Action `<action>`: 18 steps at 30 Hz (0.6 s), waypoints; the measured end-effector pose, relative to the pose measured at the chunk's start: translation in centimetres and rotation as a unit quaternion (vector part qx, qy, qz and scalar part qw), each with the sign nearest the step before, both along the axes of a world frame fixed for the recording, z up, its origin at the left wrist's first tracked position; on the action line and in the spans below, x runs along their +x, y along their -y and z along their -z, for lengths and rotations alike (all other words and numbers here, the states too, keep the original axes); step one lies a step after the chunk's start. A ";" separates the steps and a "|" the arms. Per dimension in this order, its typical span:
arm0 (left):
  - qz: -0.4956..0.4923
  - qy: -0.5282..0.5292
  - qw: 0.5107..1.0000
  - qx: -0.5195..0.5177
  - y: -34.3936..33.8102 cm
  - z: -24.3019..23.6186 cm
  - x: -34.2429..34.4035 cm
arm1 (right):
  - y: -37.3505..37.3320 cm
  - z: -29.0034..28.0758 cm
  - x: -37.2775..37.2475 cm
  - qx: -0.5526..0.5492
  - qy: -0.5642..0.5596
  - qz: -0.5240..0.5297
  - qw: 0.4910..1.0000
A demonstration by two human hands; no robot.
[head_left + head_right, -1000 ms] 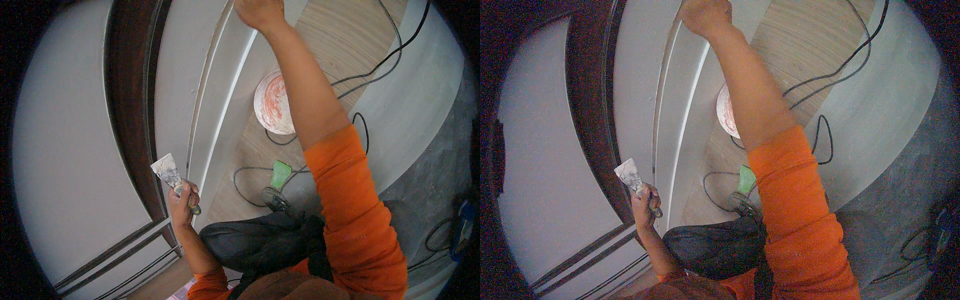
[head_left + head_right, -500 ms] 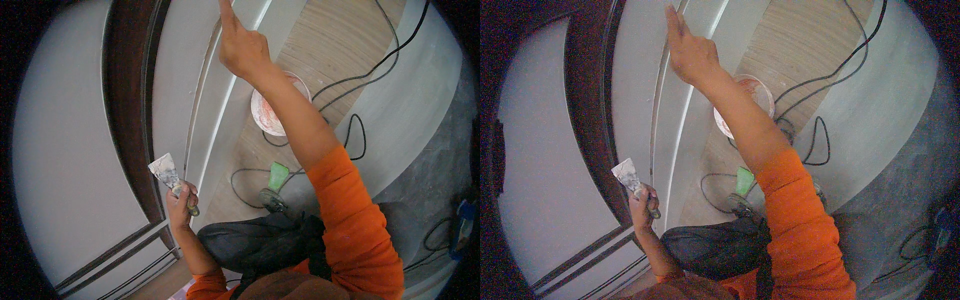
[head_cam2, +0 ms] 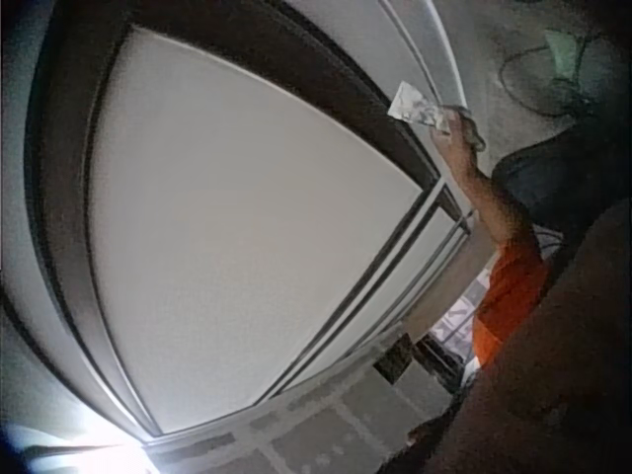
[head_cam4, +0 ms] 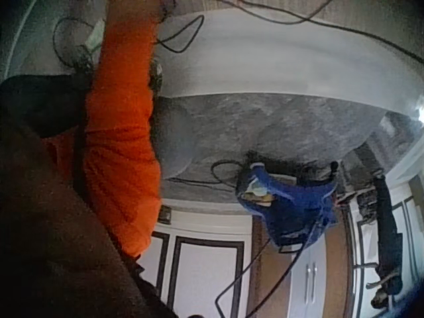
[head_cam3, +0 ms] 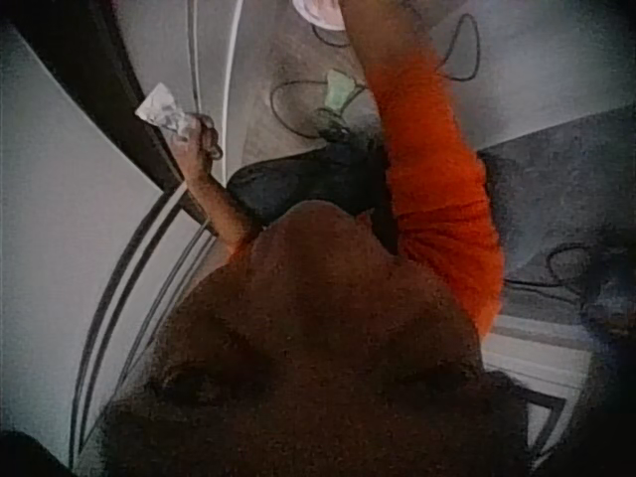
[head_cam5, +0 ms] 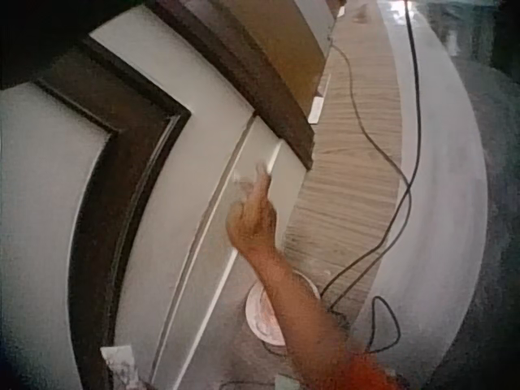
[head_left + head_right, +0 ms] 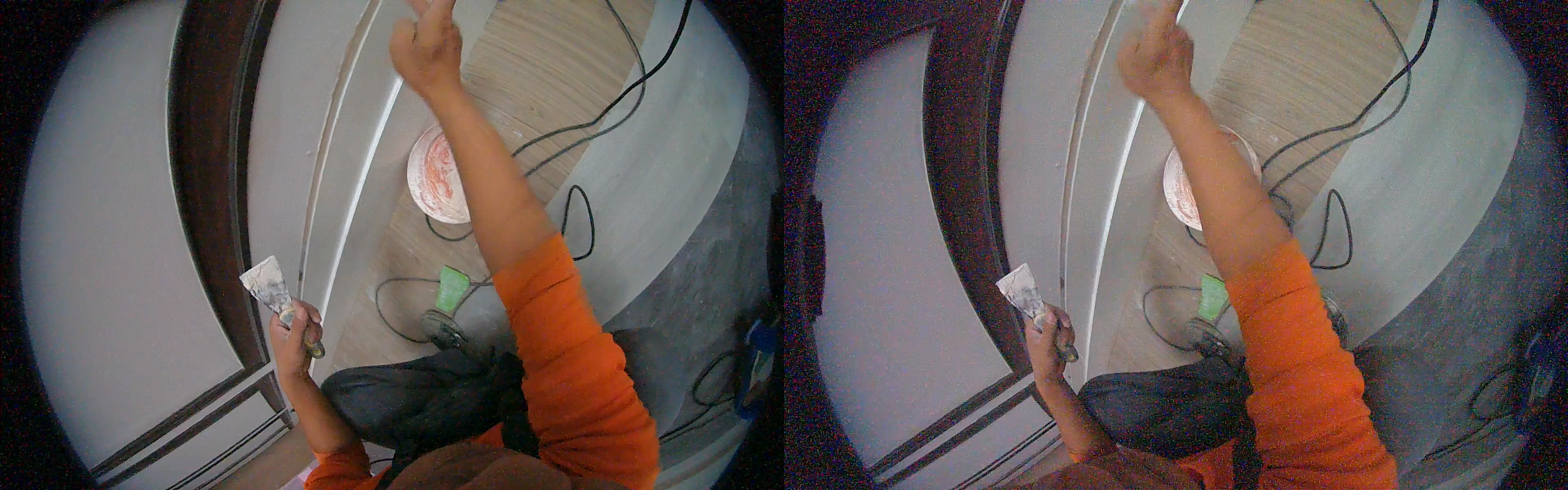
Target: The person mixes a white paste in a small bowl using a trowel, then walks to a wall and applies the paste to the baseboard area. They use the trowel to spread the material and their finger to smooth the edges.
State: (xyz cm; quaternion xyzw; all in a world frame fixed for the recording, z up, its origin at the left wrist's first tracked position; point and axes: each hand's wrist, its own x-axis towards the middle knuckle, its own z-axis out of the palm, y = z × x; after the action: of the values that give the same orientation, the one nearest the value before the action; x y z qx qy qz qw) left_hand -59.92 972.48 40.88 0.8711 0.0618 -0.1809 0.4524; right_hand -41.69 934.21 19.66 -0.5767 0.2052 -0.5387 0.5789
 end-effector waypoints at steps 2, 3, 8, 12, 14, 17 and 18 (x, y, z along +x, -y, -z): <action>-0.014 0.007 1.000 0.006 0.3 -0.1 -0.3 | 2.9 -0.8 1.4 0.018 0.020 -0.004 1.000; -0.020 0.010 1.000 0.009 0.4 -0.1 -0.5 | 4.0 -1.2 2.2 0.018 0.013 0.011 1.000; -0.008 -0.003 1.000 0.009 -1.1 0.0 -0.1 | 6.4 -3.0 2.9 0.054 -0.053 -0.040 0.996; -0.006 -0.005 1.000 -0.009 -0.6 0.1 0.1 | 5.9 -3.3 2.8 0.057 -0.092 -0.034 0.994; -0.008 -0.007 1.000 -0.006 -0.7 0.0 0.0 | 4.9 -3.9 1.4 0.072 -0.113 -0.078 0.988; -0.003 -0.011 1.000 0.000 -0.9 -0.1 0.1 | 2.8 -3.8 1.0 0.038 -0.059 -0.018 0.997; -0.001 -0.012 1.000 0.003 -0.9 -0.1 0.1 | 2.7 -3.6 0.6 0.056 -0.053 -0.047 0.996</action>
State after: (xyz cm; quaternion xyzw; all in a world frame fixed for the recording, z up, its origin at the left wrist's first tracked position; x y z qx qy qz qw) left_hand -59.84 973.36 40.97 0.8703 0.0685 -0.1911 0.4487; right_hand -41.05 931.54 23.26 -0.5803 0.2385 -0.4673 0.6229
